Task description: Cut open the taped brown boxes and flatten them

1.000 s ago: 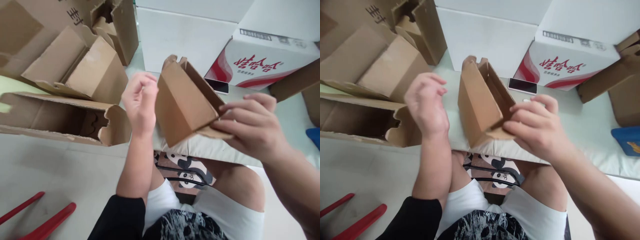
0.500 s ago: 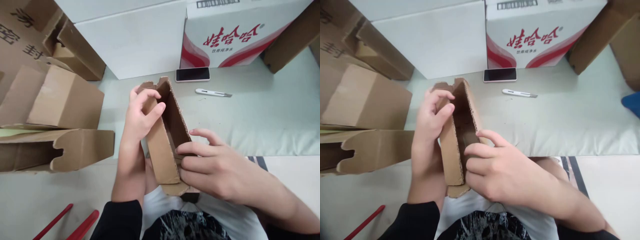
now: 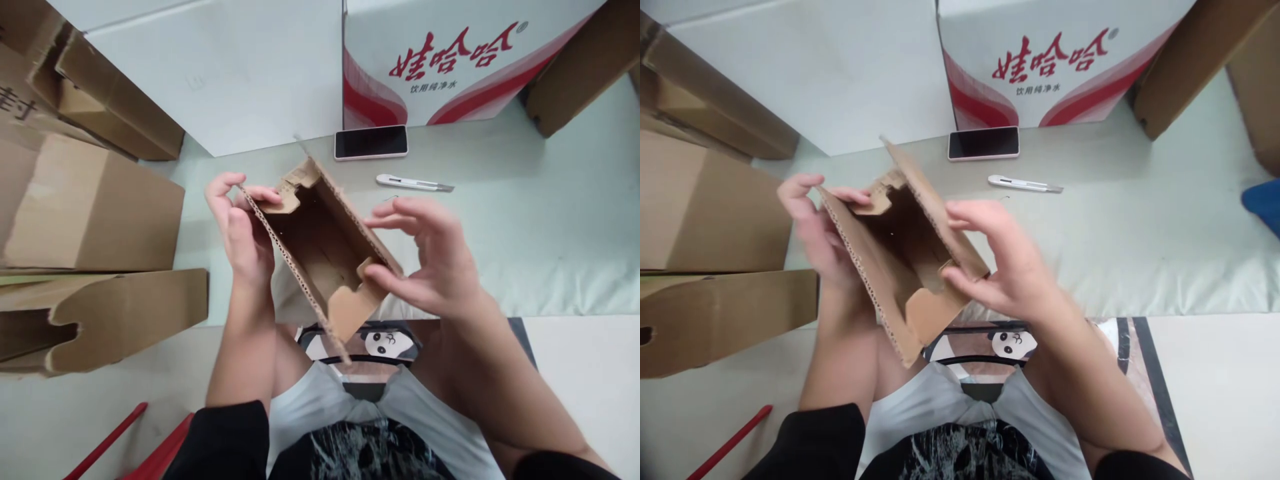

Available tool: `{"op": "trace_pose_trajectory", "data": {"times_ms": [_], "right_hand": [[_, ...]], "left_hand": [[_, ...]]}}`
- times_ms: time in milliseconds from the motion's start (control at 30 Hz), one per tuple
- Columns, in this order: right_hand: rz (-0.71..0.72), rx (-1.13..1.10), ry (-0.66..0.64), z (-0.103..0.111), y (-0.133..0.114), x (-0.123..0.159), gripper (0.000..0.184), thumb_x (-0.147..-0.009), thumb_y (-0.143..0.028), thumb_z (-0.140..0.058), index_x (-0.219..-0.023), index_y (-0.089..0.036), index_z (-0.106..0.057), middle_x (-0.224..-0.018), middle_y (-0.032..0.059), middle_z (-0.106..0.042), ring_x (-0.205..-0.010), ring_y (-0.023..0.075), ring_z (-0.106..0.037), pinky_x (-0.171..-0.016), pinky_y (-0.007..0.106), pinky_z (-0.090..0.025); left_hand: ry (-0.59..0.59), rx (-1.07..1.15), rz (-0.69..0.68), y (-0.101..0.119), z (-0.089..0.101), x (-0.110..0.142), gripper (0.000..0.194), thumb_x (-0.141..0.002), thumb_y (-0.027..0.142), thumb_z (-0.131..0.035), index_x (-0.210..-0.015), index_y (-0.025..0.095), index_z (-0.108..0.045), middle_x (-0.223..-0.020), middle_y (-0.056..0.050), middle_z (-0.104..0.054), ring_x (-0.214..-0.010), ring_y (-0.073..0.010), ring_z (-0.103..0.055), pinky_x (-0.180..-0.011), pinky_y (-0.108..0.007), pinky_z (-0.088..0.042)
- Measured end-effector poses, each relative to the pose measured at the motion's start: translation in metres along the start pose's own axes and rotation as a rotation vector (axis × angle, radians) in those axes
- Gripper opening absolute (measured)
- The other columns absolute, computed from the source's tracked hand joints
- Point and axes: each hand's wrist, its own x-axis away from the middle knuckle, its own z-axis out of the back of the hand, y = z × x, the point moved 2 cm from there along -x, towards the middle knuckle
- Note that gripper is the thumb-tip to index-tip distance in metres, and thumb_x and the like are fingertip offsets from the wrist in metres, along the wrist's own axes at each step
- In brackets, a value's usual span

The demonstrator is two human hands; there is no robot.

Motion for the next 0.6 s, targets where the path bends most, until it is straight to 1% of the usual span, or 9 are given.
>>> {"op": "trace_pose_trajectory", "data": {"times_ms": [67,100,167,200,267,333,400,467,600], "right_hand": [[0.017,-0.152,-0.098,-0.004,-0.002,0.002,0.073,-0.096,-0.049,-0.07,-0.16,-0.033,-0.039,-0.144,0.0127,-0.067,-0.127,0.0303,-0.07,-0.11,0.054,-0.059],[0.017,-0.183,-0.167,-0.006,-0.003,0.004,0.072,-0.096,-0.053,-0.069,-0.159,-0.031,-0.041,-0.142,0.0127,-0.07,-0.127,0.0302,-0.071,-0.114,0.056,-0.056],[0.003,-0.16,-0.298,-0.01,-0.004,0.006,0.059,-0.098,-0.053,-0.066,-0.15,-0.028,-0.053,-0.138,0.0123,-0.074,-0.134,0.032,-0.069,-0.123,0.062,-0.045],[-0.002,-0.139,-0.336,-0.012,-0.004,0.007,0.051,-0.1,-0.051,-0.064,-0.145,-0.027,-0.058,-0.137,0.0121,-0.075,-0.139,0.0327,-0.066,-0.125,0.064,-0.041],[0.008,-0.146,-0.331,-0.016,-0.003,0.007,0.04,-0.102,-0.046,-0.061,-0.136,-0.025,-0.064,-0.136,0.0125,-0.076,-0.146,0.032,-0.061,-0.126,0.061,-0.041],[0.025,-0.208,-0.235,-0.018,0.001,0.007,0.037,-0.103,-0.044,-0.06,-0.135,-0.024,-0.064,-0.137,0.013,-0.075,-0.146,0.0293,-0.061,-0.124,0.054,-0.046],[-0.009,-0.239,-0.127,-0.019,0.008,0.006,0.037,-0.104,-0.044,-0.058,-0.135,-0.024,-0.062,-0.14,0.0132,-0.073,-0.143,0.028,-0.062,-0.12,0.05,-0.05],[-0.133,-0.233,-0.07,-0.02,0.017,0.007,0.04,-0.104,-0.049,-0.055,-0.136,-0.026,-0.061,-0.143,0.0134,-0.07,-0.139,0.0289,-0.064,-0.116,0.051,-0.053],[-0.389,-0.344,-0.196,-0.029,0.032,0.012,0.057,-0.104,-0.063,-0.046,-0.146,-0.024,-0.052,-0.152,0.0172,-0.062,-0.132,0.0304,-0.066,-0.103,0.05,-0.061]], "left_hand": [[-0.005,-0.06,0.001,-0.008,0.004,0.0,0.037,-0.095,0.061,-0.072,-0.118,0.033,-0.066,-0.093,0.0,-0.073,-0.09,-0.019,-0.067,-0.098,-0.036,-0.052],[-0.025,-0.115,-0.014,-0.011,0.006,-0.001,0.038,-0.094,0.062,-0.073,-0.12,0.035,-0.067,-0.102,-0.001,-0.072,-0.094,-0.0191,-0.066,-0.099,-0.037,-0.053],[-0.109,-0.284,-0.083,-0.014,0.011,-0.005,0.046,-0.089,0.07,-0.074,-0.117,0.033,-0.074,-0.128,-0.006,-0.066,-0.111,-0.0229,-0.064,-0.108,-0.042,-0.051],[-0.186,-0.366,-0.099,-0.016,0.014,-0.007,0.051,-0.085,0.075,-0.075,-0.107,0.029,-0.078,-0.137,-0.008,-0.061,-0.121,-0.0273,-0.061,-0.115,-0.046,-0.048],[-0.276,-0.454,-0.078,-0.018,0.018,-0.011,0.051,-0.083,0.076,-0.075,-0.091,0.026,-0.082,-0.145,-0.01,-0.057,-0.137,-0.0348,-0.054,-0.124,-0.053,-0.041],[-0.314,-0.473,-0.024,-0.02,0.022,-0.014,0.044,-0.084,0.07,-0.078,-0.083,0.026,-0.083,-0.145,-0.011,-0.058,-0.143,-0.038,-0.051,-0.127,-0.055,-0.038],[-0.274,-0.452,0.027,-0.022,0.029,-0.017,0.038,-0.081,0.065,-0.083,-0.081,0.027,-0.083,-0.143,-0.01,-0.061,-0.143,-0.0378,-0.053,-0.127,-0.054,-0.039],[-0.158,-0.403,0.069,-0.024,0.042,-0.021,0.036,-0.079,0.061,-0.087,-0.082,0.025,-0.084,-0.138,-0.01,-0.063,-0.138,-0.0362,-0.057,-0.126,-0.052,-0.042],[0.07,-0.286,0.118,-0.028,0.077,-0.028,0.022,-0.086,0.044,-0.085,-0.094,0.023,-0.085,-0.128,-0.004,-0.07,-0.137,-0.0305,-0.056,-0.124,-0.046,-0.042]]}}
